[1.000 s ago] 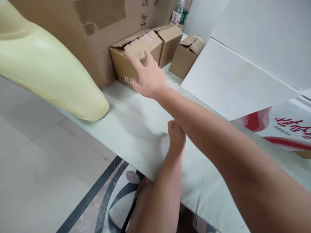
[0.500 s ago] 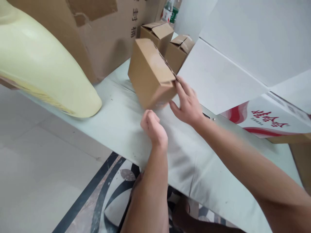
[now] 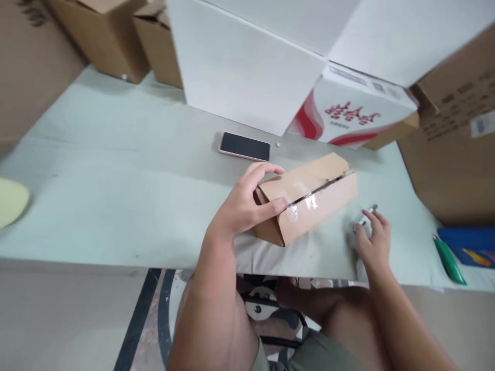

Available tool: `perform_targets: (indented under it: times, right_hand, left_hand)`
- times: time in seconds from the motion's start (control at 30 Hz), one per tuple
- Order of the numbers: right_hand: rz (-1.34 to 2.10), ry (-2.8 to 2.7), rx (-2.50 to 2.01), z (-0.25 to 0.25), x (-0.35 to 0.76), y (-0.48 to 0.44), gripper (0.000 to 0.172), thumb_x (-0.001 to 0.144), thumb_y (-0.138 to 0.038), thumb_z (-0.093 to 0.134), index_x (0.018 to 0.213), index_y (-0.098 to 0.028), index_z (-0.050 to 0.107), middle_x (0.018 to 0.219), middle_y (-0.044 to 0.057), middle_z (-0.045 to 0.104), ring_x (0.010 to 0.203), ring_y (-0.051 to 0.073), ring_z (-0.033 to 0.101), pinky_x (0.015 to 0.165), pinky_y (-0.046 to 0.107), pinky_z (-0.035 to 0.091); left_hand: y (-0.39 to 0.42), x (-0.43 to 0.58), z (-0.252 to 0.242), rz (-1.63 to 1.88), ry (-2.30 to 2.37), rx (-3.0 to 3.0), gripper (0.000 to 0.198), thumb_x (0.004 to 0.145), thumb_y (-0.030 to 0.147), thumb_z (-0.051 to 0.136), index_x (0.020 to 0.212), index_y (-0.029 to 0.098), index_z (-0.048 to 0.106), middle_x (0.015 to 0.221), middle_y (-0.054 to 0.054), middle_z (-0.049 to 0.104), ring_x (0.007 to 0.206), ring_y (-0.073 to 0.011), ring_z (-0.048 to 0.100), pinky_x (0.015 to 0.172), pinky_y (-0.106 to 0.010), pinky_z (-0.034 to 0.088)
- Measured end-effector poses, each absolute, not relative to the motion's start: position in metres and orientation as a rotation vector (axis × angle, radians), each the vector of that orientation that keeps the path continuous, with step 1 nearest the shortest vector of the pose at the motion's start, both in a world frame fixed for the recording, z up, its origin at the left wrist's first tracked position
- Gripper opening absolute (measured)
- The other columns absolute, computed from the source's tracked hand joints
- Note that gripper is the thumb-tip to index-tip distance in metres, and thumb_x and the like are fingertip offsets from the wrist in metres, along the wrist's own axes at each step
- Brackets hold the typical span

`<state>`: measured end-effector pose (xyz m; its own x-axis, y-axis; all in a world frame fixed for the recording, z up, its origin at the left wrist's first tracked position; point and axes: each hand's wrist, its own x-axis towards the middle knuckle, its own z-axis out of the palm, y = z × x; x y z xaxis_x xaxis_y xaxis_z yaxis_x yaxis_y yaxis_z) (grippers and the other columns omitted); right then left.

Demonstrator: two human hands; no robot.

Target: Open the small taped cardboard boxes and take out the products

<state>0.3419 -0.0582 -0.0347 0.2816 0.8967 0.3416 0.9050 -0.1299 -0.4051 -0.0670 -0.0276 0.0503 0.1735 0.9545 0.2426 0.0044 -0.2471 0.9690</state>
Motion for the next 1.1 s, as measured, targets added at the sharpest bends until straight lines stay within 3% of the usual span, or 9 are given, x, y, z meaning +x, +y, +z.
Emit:
perform_targets:
  times: [0.1, 0.23, 0.4, 0.6, 0.7, 0.83, 0.97, 1.1]
  right_hand:
    - [0.076, -1.570, -2.189, -0.045, 0.361, -0.049, 0.053, 0.082, -0.048, 0.056, 0.122, -0.017, 0.072, 0.141, 0.023, 0.057, 0.140, 0.041, 0.052, 0.120, 0.066, 0.042]
    - [0.113, -1.644, -2.146, -0.046, 0.373, -0.044, 0.051, 0.085, -0.046, 0.053, 0.120, -0.014, 0.072, 0.141, 0.024, 0.057, 0.135, 0.038, 0.055, 0.121, 0.060, 0.042]
    - [0.103, -1.650, -2.108, -0.040, 0.387, -0.049, 0.039, 0.084, -0.040, 0.051, 0.106, -0.016, 0.072, 0.120, 0.022, 0.066, 0.121, 0.038, 0.058, 0.111, 0.059, 0.046]
    - [0.239, -1.471, -2.153, -0.025, 0.394, -0.055, 0.015, 0.082, -0.030, 0.052, 0.092, -0.022, 0.060, 0.092, 0.009, 0.064, 0.088, 0.026, 0.059, 0.088, 0.045, 0.049]
    - [0.300, -1.244, -2.112, -0.017, 0.389, -0.058, 0.020, 0.083, -0.028, 0.054, 0.103, -0.024, 0.057, 0.095, 0.006, 0.064, 0.078, 0.021, 0.056, 0.078, 0.039, 0.046]
    - [0.510, -1.082, -1.893, -0.012, 0.379, -0.060, 0.032, 0.085, -0.024, 0.048, 0.117, -0.027, 0.049, 0.094, 0.001, 0.059, 0.066, 0.016, 0.050, 0.064, 0.033, 0.041]
    - [0.561, -1.092, -1.789, -0.009, 0.367, -0.061, 0.032, 0.086, -0.023, 0.049, 0.117, -0.029, 0.047, 0.093, -0.001, 0.056, 0.069, 0.016, 0.053, 0.064, 0.031, 0.043]
    - [0.610, -1.032, -1.679, -0.003, 0.358, -0.062, 0.036, 0.080, -0.024, 0.057, 0.114, -0.027, 0.047, 0.089, -0.002, 0.054, 0.070, 0.013, 0.051, 0.065, 0.029, 0.040]
  left_hand:
    - [-0.020, -0.039, 0.051, 1.143, 0.968, 1.524, 0.040, 0.078, 0.042, 0.078, 0.112, 0.023, 0.069, 0.121, -0.009, 0.071, 0.111, -0.0259, 0.068, 0.100, -0.036, 0.055]
    - [-0.012, -0.018, 0.045, 1.144, 0.930, 1.608, 0.044, 0.076, 0.051, 0.080, 0.108, 0.022, 0.071, 0.121, -0.011, 0.072, 0.114, -0.0286, 0.067, 0.099, -0.039, 0.056]
    - [-0.011, -0.005, 0.036, 1.037, 0.770, 1.692, 0.063, 0.070, 0.068, 0.084, 0.111, 0.023, 0.072, 0.130, -0.015, 0.069, 0.125, -0.0338, 0.065, 0.103, -0.044, 0.057]
    - [-0.018, 0.004, 0.032, 0.980, 0.712, 1.731, 0.055, 0.069, 0.053, 0.086, 0.116, 0.028, 0.072, 0.132, -0.014, 0.068, 0.132, -0.0353, 0.062, 0.106, -0.048, 0.056]
    - [-0.024, 0.007, 0.036, 0.981, 0.719, 1.769, 0.055, 0.069, 0.043, 0.082, 0.122, 0.029, 0.071, 0.139, -0.013, 0.066, 0.135, -0.0349, 0.061, 0.108, -0.048, 0.055]
    - [-0.027, 0.010, 0.039, 0.991, 0.805, 1.786, 0.058, 0.069, 0.049, 0.082, 0.122, 0.027, 0.072, 0.143, -0.014, 0.065, 0.134, -0.0363, 0.060, 0.107, -0.048, 0.056]
    - [-0.024, 0.008, 0.046, 1.087, 0.753, 1.748, 0.050, 0.075, 0.051, 0.081, 0.120, 0.028, 0.073, 0.135, -0.012, 0.068, 0.129, -0.0339, 0.063, 0.100, -0.045, 0.060]
    - [-0.070, 0.012, 0.076, 1.380, 0.699, 1.680, 0.036, 0.086, 0.053, 0.073, 0.117, 0.036, 0.078, 0.122, -0.006, 0.071, 0.124, -0.0330, 0.064, 0.110, -0.054, 0.055]
